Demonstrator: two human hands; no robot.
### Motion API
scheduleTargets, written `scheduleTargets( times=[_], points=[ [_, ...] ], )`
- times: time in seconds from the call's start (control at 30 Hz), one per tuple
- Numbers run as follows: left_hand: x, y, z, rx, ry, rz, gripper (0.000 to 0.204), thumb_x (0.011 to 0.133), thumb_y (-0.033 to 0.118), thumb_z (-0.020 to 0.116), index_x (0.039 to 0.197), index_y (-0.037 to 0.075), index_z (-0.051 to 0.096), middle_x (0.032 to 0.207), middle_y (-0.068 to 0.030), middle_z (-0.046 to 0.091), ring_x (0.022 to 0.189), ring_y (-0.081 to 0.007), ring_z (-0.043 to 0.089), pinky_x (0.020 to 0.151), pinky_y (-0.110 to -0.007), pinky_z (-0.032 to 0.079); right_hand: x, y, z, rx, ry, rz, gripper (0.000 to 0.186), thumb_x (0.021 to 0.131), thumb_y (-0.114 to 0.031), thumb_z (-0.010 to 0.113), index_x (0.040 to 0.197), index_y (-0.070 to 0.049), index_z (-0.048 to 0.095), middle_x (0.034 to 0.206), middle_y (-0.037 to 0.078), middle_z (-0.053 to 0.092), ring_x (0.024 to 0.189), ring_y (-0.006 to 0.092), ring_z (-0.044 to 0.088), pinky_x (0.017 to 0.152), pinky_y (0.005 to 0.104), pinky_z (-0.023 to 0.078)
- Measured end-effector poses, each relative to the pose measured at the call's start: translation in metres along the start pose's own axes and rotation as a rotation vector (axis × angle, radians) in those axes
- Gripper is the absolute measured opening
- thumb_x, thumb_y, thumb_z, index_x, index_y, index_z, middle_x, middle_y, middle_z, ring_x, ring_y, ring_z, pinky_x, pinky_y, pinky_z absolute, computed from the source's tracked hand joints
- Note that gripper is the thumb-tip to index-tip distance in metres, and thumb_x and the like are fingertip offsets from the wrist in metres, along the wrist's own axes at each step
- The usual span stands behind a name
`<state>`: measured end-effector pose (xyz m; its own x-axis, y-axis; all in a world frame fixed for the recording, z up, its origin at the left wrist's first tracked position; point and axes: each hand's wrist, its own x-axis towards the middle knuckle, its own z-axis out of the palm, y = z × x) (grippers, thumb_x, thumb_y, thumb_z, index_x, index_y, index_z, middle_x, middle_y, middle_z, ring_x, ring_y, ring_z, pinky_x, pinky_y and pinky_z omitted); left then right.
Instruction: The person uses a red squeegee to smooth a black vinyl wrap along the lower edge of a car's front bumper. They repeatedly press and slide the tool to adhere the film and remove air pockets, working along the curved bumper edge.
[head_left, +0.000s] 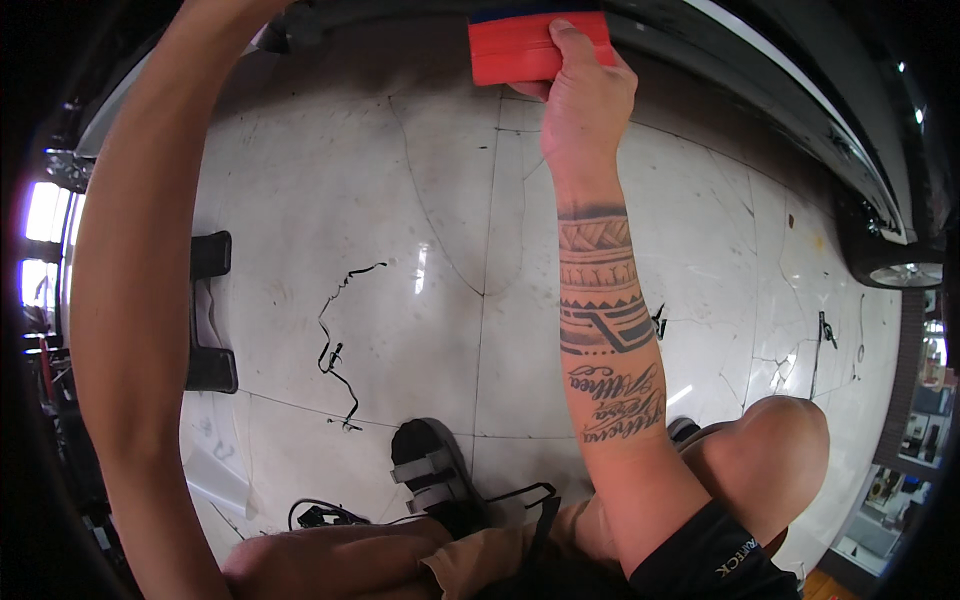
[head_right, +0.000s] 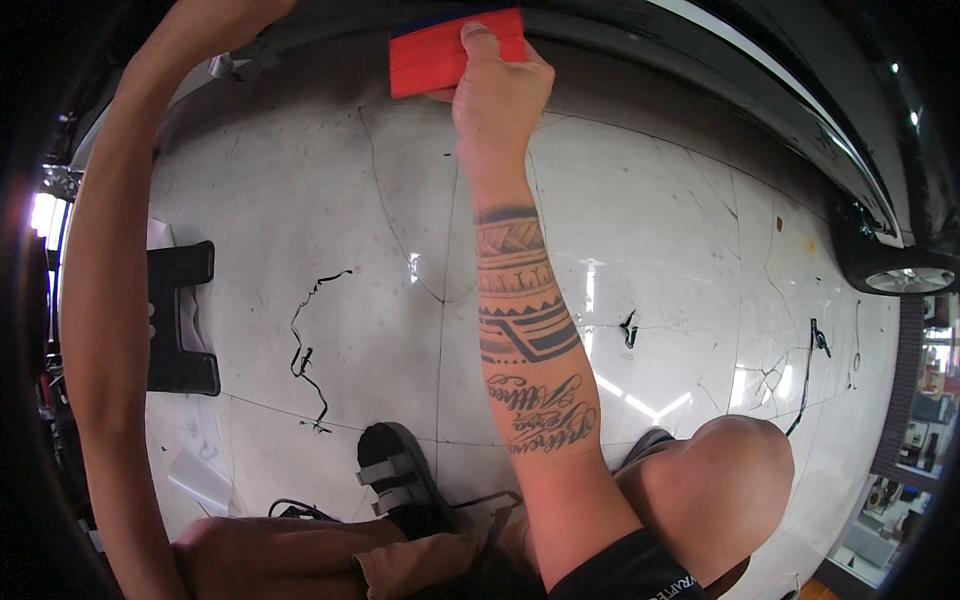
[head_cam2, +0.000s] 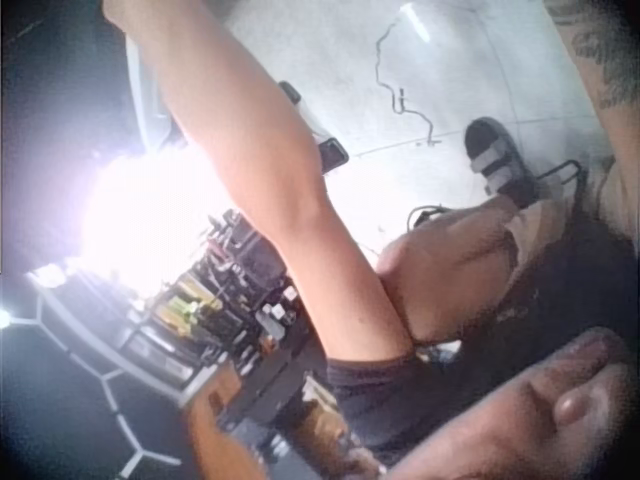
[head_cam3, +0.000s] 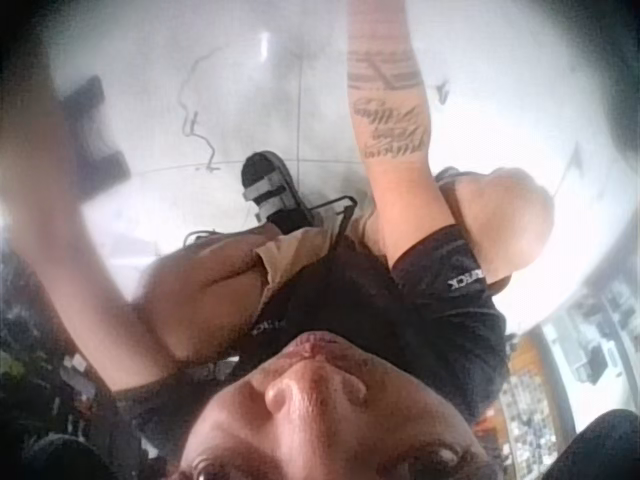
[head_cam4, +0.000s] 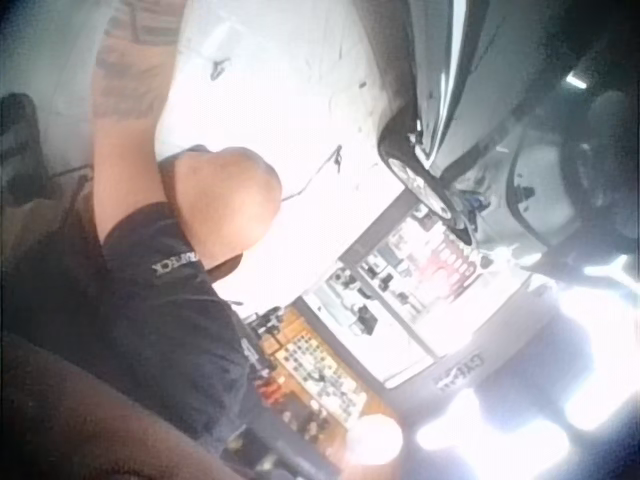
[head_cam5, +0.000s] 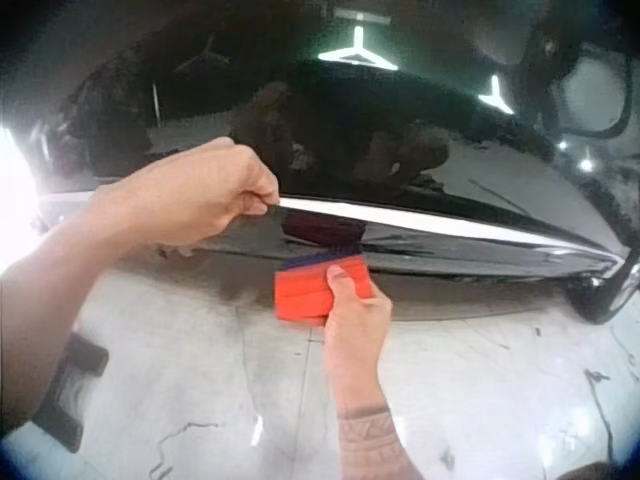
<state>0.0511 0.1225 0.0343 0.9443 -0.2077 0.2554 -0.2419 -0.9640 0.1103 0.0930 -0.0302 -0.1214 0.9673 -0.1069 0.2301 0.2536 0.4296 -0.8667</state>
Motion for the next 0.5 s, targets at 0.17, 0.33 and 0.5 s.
scheduleTargets(
  times=[0.17,0.33,0.5],
  points=[
    [0.003,0.012,-0.013,-0.017,0.065,0.111,0.014,0.092,0.004,0.060,0.097,-0.004,0.071,0.080,-0.0219,0.069,0.077,-0.0342,0.069,0.069,-0.040,0.052,0.000,-0.007,0.020,0.069,-0.009,0.039,0.019,0.091,-0.011,0.064,0.091,0.008,0.066,0.079,0.009,0.068,0.064,0.0164,0.064,0.056,0.0371,0.061],
    [0.000,0.056,-0.059,0.050,0.009,0.093,0.017,0.092,0.003,0.060,0.103,-0.003,0.073,0.086,-0.0205,0.072,0.081,-0.0325,0.071,0.074,-0.039,0.053,0.003,-0.021,0.043,0.110,-0.140,-0.014,0.017,0.097,-0.012,0.063,0.094,0.003,0.068,0.082,0.004,0.067,0.068,0.0112,0.060,0.061,0.0291,0.051],
    [0.007,0.076,-0.078,0.081,-0.008,0.156,0.021,0.092,0.002,0.060,0.108,-0.005,0.071,0.092,-0.0202,0.073,0.085,-0.0319,0.071,0.077,-0.038,0.054,0.001,-0.025,0.074,0.104,-0.122,-0.049,0.021,0.100,-0.013,0.059,0.095,0.005,0.068,0.081,0.005,0.067,0.066,0.0115,0.059,0.060,0.0285,0.049]
  ],
)
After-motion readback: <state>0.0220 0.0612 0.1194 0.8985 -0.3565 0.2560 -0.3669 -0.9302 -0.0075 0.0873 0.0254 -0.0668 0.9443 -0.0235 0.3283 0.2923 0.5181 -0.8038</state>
